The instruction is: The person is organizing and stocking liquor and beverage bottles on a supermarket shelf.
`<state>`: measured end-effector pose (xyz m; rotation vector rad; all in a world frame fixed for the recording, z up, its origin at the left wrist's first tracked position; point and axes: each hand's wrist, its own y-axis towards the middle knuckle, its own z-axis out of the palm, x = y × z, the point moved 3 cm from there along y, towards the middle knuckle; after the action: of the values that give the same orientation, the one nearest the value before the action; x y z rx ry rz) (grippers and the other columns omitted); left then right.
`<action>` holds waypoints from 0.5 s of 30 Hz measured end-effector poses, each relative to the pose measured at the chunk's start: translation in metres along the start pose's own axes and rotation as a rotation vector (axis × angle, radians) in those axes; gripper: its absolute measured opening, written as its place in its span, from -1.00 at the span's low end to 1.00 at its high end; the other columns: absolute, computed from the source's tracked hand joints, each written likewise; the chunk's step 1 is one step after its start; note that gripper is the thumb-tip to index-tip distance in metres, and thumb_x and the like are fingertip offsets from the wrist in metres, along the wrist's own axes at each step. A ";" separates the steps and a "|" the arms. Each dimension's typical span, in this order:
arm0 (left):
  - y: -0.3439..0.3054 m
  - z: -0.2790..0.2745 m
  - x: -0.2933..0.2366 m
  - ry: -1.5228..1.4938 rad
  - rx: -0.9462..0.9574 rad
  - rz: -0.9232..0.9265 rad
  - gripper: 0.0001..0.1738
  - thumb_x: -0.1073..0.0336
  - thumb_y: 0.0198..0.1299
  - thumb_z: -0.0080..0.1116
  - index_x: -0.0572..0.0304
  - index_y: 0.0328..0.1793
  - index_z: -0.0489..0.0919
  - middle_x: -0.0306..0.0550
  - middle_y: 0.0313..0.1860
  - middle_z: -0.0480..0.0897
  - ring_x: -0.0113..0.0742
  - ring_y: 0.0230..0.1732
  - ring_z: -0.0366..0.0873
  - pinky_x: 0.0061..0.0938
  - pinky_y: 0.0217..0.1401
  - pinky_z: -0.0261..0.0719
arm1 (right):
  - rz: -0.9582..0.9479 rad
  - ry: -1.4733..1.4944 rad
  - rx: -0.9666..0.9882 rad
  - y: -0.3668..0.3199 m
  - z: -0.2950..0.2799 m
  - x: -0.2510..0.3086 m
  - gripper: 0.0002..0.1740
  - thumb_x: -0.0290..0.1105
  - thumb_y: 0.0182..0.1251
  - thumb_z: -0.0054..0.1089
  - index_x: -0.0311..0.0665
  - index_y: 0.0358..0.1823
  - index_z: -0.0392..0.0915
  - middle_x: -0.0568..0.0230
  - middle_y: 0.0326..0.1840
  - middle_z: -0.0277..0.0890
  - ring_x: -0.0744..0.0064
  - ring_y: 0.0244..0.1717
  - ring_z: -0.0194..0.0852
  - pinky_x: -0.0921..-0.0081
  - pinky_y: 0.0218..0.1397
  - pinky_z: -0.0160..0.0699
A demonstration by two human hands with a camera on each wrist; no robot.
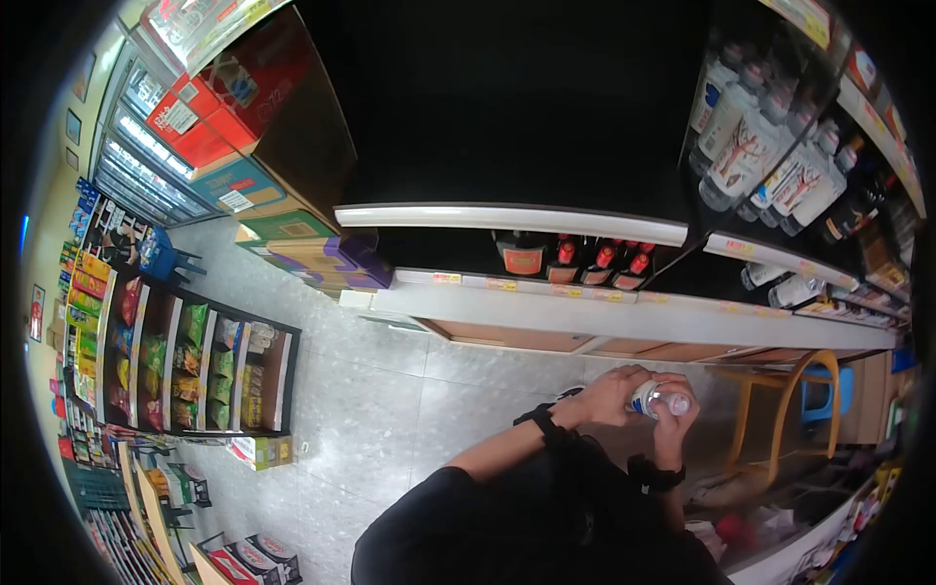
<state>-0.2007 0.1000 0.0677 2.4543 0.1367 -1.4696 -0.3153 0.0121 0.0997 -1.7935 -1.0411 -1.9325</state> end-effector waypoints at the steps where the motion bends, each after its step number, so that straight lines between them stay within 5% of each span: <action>1: -0.012 0.002 0.001 -0.006 0.020 -0.044 -0.29 0.23 -0.24 0.43 0.29 0.13 0.48 0.19 0.03 0.57 0.17 0.10 0.50 -0.15 0.20 0.48 | -0.027 -0.004 0.048 -0.011 0.004 -0.003 -0.77 -0.61 -0.10 0.13 -0.43 -0.31 0.51 -0.02 -0.17 0.53 0.18 -0.08 0.51 0.33 0.10 0.43; 5: -0.064 -0.003 0.007 0.004 -0.005 -0.195 -0.29 0.21 -0.22 0.42 0.26 0.16 0.50 0.21 0.00 0.60 0.14 0.04 0.56 -0.19 0.14 0.53 | 0.087 -0.099 0.032 -0.030 0.039 -0.002 -0.66 -0.52 0.00 0.23 -0.42 -0.12 0.50 0.01 -0.10 0.51 0.19 -0.03 0.50 0.34 0.09 0.45; 8: -0.103 -0.023 0.022 0.044 -0.260 -0.413 -0.26 0.18 -0.22 0.47 0.21 0.19 0.54 0.20 0.04 0.62 0.09 0.05 0.60 -0.26 0.14 0.56 | 0.113 -0.135 0.117 -0.040 0.074 0.004 -0.41 -0.36 0.02 0.41 -0.41 0.10 0.43 0.02 -0.02 0.51 0.21 0.04 0.50 0.35 0.11 0.47; 12: -0.139 -0.078 0.023 0.082 -0.513 -0.338 -0.38 0.22 -0.14 0.47 0.17 0.14 0.58 0.13 0.12 0.60 0.04 0.14 0.56 -0.25 0.17 0.53 | 0.300 -0.214 0.453 -0.052 0.117 -0.020 -0.23 -0.24 -0.01 0.50 -0.40 0.23 0.38 -0.02 0.04 0.56 0.19 0.04 0.58 0.33 0.10 0.54; 15: -0.153 -0.123 0.028 -0.009 -0.600 -0.356 -0.42 0.24 -0.14 0.49 0.16 0.09 0.60 0.07 0.04 0.65 -0.02 0.07 0.62 -0.31 0.09 0.55 | 0.210 -0.125 0.538 -0.041 0.157 -0.012 -0.19 -0.22 0.03 0.48 -0.38 0.29 0.33 -0.05 0.07 0.55 0.16 0.07 0.58 0.33 0.11 0.54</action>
<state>-0.1165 0.2797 0.0691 1.9901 0.9103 -1.3107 -0.2252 0.1447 0.0691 -1.6421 -1.2138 -1.2735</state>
